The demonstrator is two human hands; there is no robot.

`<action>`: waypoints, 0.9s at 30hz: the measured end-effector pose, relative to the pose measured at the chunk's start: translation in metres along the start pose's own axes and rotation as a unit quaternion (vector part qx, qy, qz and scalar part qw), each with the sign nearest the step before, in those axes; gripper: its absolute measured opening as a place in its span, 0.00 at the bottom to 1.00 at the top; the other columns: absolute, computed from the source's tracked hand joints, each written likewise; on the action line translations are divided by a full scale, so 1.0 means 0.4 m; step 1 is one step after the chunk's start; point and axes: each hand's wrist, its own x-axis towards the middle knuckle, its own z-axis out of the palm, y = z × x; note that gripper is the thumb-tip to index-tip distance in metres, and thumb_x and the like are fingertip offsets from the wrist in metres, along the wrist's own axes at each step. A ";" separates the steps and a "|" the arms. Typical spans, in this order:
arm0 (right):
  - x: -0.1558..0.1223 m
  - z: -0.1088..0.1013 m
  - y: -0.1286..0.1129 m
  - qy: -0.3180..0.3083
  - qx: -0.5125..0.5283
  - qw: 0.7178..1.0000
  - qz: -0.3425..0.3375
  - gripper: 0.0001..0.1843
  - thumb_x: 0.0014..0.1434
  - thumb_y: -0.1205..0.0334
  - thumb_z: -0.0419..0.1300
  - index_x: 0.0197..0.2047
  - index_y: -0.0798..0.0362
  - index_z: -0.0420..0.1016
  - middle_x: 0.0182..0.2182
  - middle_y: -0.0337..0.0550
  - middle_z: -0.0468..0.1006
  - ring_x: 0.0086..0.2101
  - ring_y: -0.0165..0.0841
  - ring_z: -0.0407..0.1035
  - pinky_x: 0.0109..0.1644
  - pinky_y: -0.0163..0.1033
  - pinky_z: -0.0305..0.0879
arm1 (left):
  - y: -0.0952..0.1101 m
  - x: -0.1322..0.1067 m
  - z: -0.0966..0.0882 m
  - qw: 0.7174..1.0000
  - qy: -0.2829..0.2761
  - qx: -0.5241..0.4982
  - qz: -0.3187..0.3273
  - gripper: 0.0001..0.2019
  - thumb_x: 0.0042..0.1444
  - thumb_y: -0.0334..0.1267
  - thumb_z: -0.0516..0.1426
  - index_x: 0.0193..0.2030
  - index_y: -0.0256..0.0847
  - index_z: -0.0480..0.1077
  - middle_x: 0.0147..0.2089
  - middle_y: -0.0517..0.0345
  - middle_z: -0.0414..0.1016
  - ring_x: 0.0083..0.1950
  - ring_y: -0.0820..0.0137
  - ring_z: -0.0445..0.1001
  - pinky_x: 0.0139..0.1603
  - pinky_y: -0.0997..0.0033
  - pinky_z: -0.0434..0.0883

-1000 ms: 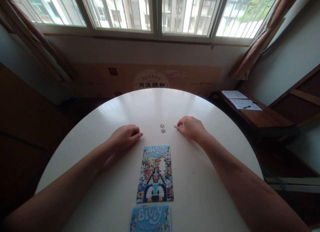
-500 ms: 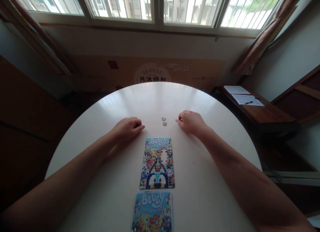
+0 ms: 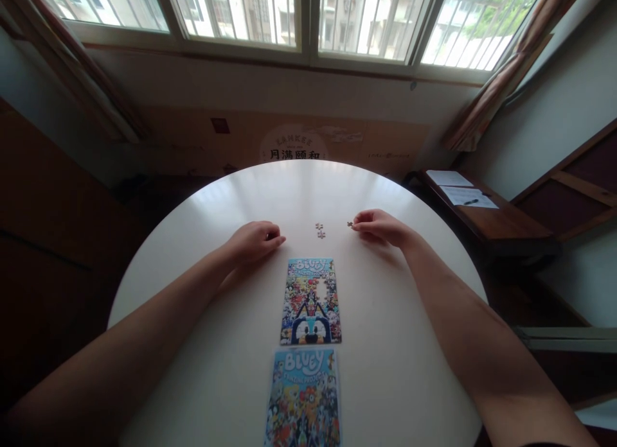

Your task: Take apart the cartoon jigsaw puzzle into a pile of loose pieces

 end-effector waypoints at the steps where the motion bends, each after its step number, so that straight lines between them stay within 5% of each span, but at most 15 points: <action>1: 0.000 0.001 0.005 0.020 0.026 0.999 -0.004 0.22 0.48 0.44 0.67 0.35 0.55 0.71 0.22 0.37 0.68 0.20 0.24 0.56 0.21 0.31 0.49 | 0.000 0.000 0.000 1.000 0.001 0.001 0.002 0.15 0.62 0.48 0.53 0.33 0.41 0.75 0.39 0.52 0.79 0.37 0.64 0.71 0.34 0.68 0.60; 10: -0.009 0.052 0.033 0.188 0.140 0.971 -0.047 0.23 0.43 0.47 0.72 0.34 0.55 0.73 0.24 0.38 0.73 0.19 0.21 0.53 0.20 0.31 0.44 | 0.004 -0.003 -0.003 1.000 0.008 -0.004 0.013 0.14 0.61 0.47 0.53 0.32 0.42 0.74 0.37 0.53 0.78 0.37 0.65 0.71 0.34 0.68 0.59; 15: -0.020 0.078 0.037 0.222 0.160 0.960 -0.067 0.26 0.42 0.46 0.74 0.37 0.56 0.76 0.34 0.45 0.80 0.27 0.26 0.66 0.25 0.31 0.57 | 0.012 -0.008 -0.005 0.999 0.013 -0.017 0.031 0.13 0.61 0.45 0.54 0.30 0.40 0.73 0.35 0.53 0.77 0.34 0.67 0.70 0.33 0.68 0.60; 18: -0.040 0.093 0.028 0.218 0.163 0.960 -0.062 0.26 0.43 0.45 0.74 0.39 0.56 0.77 0.34 0.46 0.80 0.25 0.26 0.65 0.24 0.32 0.56 | 0.030 -0.017 -0.014 0.997 0.034 -0.033 0.058 0.13 0.61 0.42 0.55 0.28 0.40 0.70 0.32 0.54 0.75 0.32 0.69 0.68 0.33 0.68 0.60; 22: -0.095 0.094 -0.018 0.143 0.151 0.977 -0.040 0.23 0.45 0.48 0.74 0.38 0.56 0.79 0.31 0.45 0.79 0.22 0.23 0.61 0.22 0.32 0.55 | 0.086 -0.043 -0.040 0.990 0.044 -0.057 0.121 0.13 0.62 0.40 0.54 0.26 0.40 0.66 0.29 0.56 0.71 0.29 0.71 0.65 0.31 0.69 0.59; 24: -0.127 0.092 -0.056 0.031 0.105 0.994 -0.019 0.20 0.49 0.49 0.73 0.38 0.55 0.79 0.30 0.44 0.79 0.22 0.23 0.62 0.23 0.31 0.55 | 0.120 -0.062 -0.053 0.982 0.018 -0.067 0.173 0.14 0.62 0.40 0.54 0.26 0.40 0.66 0.29 0.57 0.71 0.28 0.73 0.64 0.30 0.69 0.59; 27: -0.169 0.107 -0.112 -0.144 0.065 0.987 -0.028 0.15 0.51 0.53 0.72 0.36 0.55 0.79 0.34 0.46 0.81 0.34 0.31 0.73 0.36 0.34 0.68 | 0.164 -0.085 -0.065 0.969 -0.027 -0.067 0.238 0.15 0.60 0.39 0.56 0.23 0.40 0.63 0.26 0.60 0.68 0.25 0.74 0.61 0.27 0.69 0.57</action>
